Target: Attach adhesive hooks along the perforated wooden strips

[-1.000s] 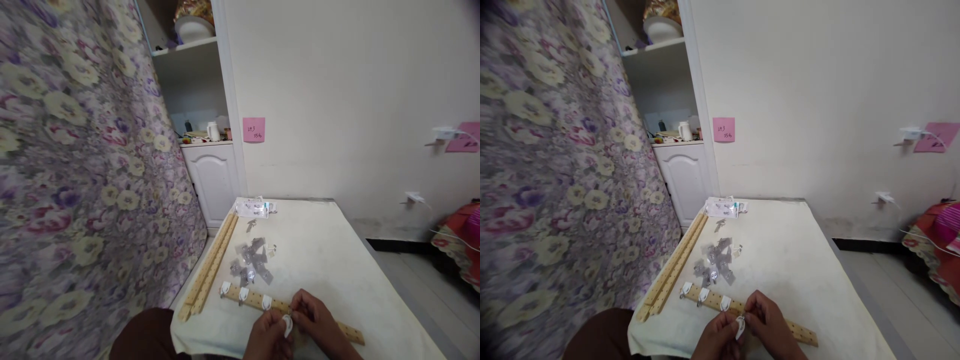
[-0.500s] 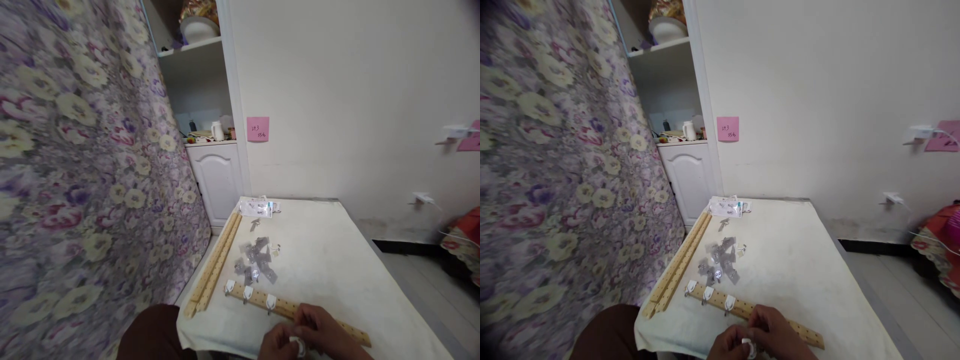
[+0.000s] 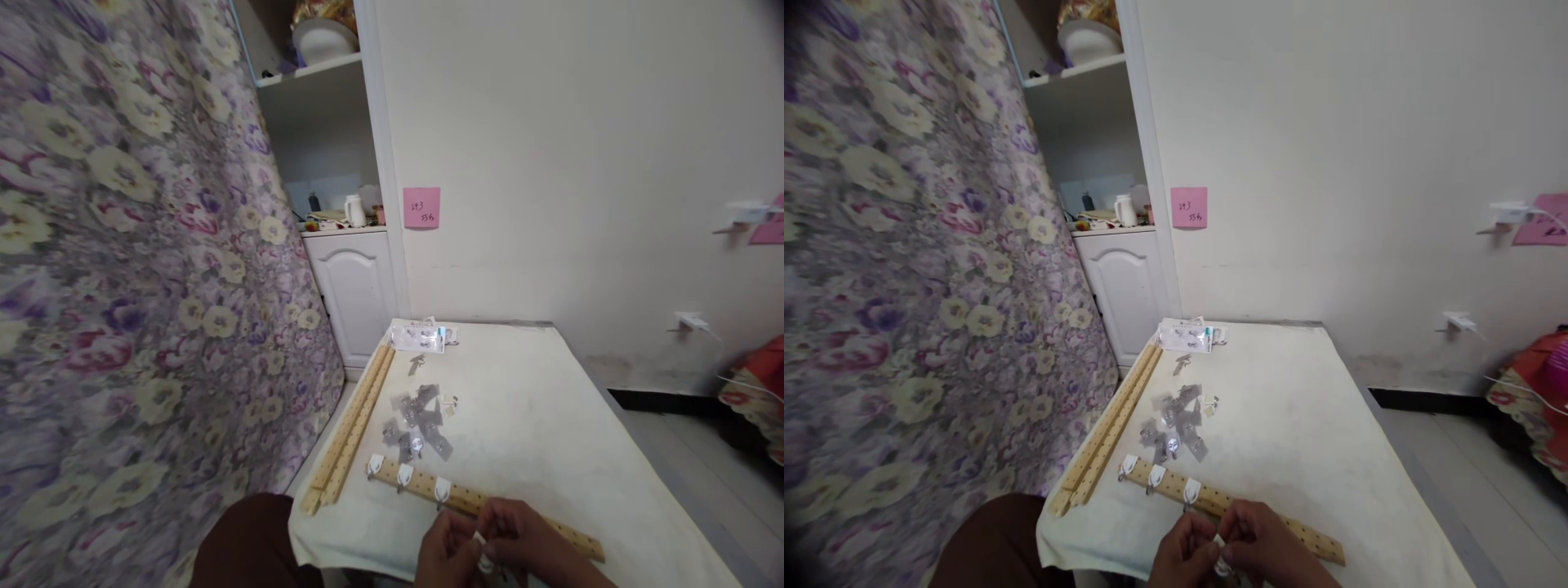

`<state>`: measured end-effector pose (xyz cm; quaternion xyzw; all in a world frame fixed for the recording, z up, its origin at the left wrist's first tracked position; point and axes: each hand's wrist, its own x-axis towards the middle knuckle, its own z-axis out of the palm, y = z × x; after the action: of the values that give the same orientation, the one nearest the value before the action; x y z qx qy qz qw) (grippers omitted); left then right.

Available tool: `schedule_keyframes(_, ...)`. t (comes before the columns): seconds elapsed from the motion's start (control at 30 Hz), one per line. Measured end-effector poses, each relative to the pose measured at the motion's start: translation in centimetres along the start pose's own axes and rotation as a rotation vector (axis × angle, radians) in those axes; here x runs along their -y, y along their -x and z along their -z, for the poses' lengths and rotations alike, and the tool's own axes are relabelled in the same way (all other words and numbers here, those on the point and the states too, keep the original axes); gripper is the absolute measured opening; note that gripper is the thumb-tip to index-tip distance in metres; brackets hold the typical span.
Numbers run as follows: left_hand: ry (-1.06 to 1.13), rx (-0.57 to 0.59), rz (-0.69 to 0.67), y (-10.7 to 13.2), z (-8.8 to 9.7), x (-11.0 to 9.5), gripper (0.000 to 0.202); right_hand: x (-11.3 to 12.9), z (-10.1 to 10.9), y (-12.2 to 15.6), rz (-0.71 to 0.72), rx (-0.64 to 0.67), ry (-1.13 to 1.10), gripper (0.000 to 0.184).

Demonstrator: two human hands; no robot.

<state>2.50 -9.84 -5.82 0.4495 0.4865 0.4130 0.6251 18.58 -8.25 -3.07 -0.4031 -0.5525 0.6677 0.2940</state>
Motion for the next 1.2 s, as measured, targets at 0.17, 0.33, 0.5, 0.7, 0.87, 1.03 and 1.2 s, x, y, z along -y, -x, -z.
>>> schedule_keyframes(0.17,0.043,0.005,-0.029,-0.2,-0.2,0.1,0.054,-0.2,0.1,-0.1,0.004,-0.031,-0.030,0.020)
schedule_keyframes(0.33,0.080,0.051,-0.061,0.1,-0.3,-0.6,0.052,-0.7,-0.2,-0.3,0.038,-0.045,-0.072,0.028)
schedule_keyframes(0.5,0.013,0.007,0.009,1.2,-0.8,-2.0,0.050,0.0,-0.5,-0.3,0.018,-0.110,-0.131,0.030)
schedule_keyframes(0.7,0.011,0.114,0.128,0.9,-1.4,-0.9,0.058,0.6,0.1,-0.7,0.080,-0.260,-0.048,0.030)
schedule_keyframes(0.87,0.127,0.115,0.155,0.0,-2.0,0.2,0.041,0.9,0.3,-0.6,0.124,-0.355,0.114,0.019)
schedule_keyframes(1.03,0.079,0.056,0.169,-0.5,-2.4,0.3,0.038,0.6,0.6,-0.5,0.209,-0.494,0.471,0.012)
schedule_keyframes(1.2,0.116,0.035,0.206,-0.8,-2.5,0.2,0.035,-0.2,0.7,-0.9,0.208,-0.540,0.575,0.012)
